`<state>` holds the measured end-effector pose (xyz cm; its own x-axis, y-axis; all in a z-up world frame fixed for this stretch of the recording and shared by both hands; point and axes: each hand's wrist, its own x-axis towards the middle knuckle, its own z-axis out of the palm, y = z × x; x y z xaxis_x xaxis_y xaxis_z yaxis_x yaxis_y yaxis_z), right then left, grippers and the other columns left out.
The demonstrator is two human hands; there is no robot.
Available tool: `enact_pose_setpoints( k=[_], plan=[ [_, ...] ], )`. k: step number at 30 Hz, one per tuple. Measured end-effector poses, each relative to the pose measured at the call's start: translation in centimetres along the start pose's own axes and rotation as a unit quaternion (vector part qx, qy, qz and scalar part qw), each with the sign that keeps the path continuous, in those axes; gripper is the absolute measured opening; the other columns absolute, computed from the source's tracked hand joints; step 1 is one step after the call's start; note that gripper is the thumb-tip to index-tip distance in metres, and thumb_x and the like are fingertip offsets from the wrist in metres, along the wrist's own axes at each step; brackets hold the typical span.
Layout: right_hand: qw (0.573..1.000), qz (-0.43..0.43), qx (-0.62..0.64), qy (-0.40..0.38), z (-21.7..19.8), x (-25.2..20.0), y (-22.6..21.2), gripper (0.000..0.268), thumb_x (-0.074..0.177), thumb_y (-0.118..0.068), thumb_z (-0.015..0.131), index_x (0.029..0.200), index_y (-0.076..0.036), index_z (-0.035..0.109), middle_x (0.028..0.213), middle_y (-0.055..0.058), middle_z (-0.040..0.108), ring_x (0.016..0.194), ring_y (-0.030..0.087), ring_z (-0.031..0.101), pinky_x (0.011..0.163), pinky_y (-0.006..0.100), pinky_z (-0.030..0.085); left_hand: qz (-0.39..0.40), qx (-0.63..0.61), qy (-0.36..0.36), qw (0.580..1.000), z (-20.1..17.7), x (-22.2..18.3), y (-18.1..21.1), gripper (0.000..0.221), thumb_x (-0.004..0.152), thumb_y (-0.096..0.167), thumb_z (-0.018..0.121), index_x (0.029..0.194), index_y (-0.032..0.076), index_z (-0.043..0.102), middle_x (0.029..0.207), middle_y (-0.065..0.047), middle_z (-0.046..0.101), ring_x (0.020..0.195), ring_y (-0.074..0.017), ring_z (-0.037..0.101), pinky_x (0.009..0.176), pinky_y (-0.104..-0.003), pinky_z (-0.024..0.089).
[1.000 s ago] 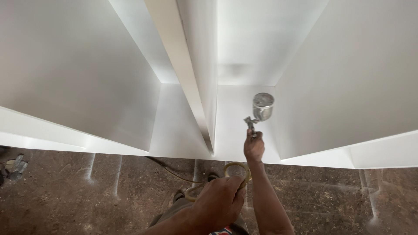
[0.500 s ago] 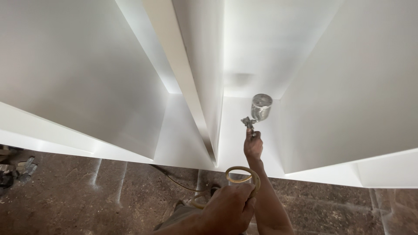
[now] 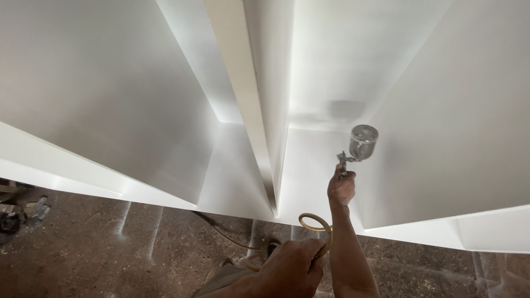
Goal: The person is spray painting the interior of white shelves using a spray gun. They move the nozzle across the vertical and horizontal surfaces of different compartments while guiding the air hose by hand.
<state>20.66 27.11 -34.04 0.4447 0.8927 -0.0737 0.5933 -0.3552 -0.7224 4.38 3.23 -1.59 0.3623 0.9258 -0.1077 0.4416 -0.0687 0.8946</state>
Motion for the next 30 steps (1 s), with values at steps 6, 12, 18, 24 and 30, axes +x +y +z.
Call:
enact_pose_setpoints(
  k=[6,12,18,24,30],
  plan=[
    [0.998,-0.009,0.048,-0.031,0.9,0.6,-1.0,0.067,0.105,-0.062,0.044,0.108,0.003,0.057,0.094,0.027,0.070,0.091,0.047,0.068,0.082,0.059,0.052,-0.021,0.009,0.012,1.000,-0.2,0.0,0.3,0.016,0.092,0.008,0.061,0.104,-0.003,0.062,0.073,-0.023,0.067,0.067,-0.0404,0.070,0.063,-0.052,0.052],
    [0.989,-0.073,0.052,-0.114,3.8,-0.6,-3.8,0.068,0.103,-0.064,0.042,0.106,0.002,0.058,0.091,0.027,0.070,0.089,0.047,0.068,0.082,0.058,0.052,-0.049,0.003,0.000,0.999,0.3,0.1,-0.4,0.015,0.095,0.013,0.061,0.099,-0.001,0.061,0.070,-0.020,0.067,0.063,-0.0332,0.071,0.060,-0.048,0.053],
    [0.982,-0.098,0.040,-0.154,5.6,-0.7,-6.1,0.064,0.104,-0.061,0.042,0.105,0.001,0.058,0.087,0.026,0.071,0.087,0.047,0.069,0.080,0.058,0.052,-0.044,-0.011,0.015,0.999,0.5,0.3,-1.8,0.018,0.096,0.012,0.063,0.105,-0.002,0.061,0.072,-0.019,0.068,0.064,-0.0316,0.070,0.059,-0.047,0.052],
    [0.983,-0.106,0.028,-0.149,5.3,0.0,-6.1,0.063,0.104,-0.060,0.043,0.102,0.001,0.057,0.083,0.023,0.070,0.083,0.045,0.070,0.077,0.056,0.053,-0.082,-0.022,-0.010,0.996,0.6,0.8,-1.9,0.018,0.096,0.013,0.062,0.105,-0.002,0.062,0.075,-0.021,0.070,0.066,-0.0325,0.073,0.061,-0.047,0.053],
    [0.988,-0.084,0.016,-0.125,4.2,0.9,-5.1,0.064,0.104,-0.062,0.042,0.104,0.001,0.057,0.084,0.022,0.070,0.083,0.044,0.070,0.077,0.056,0.053,-0.040,-0.027,0.024,0.999,0.2,0.9,-1.3,0.028,0.092,0.009,0.064,0.117,-0.004,0.062,0.082,-0.024,0.071,0.076,-0.0361,0.075,0.067,-0.048,0.056]
  ],
)
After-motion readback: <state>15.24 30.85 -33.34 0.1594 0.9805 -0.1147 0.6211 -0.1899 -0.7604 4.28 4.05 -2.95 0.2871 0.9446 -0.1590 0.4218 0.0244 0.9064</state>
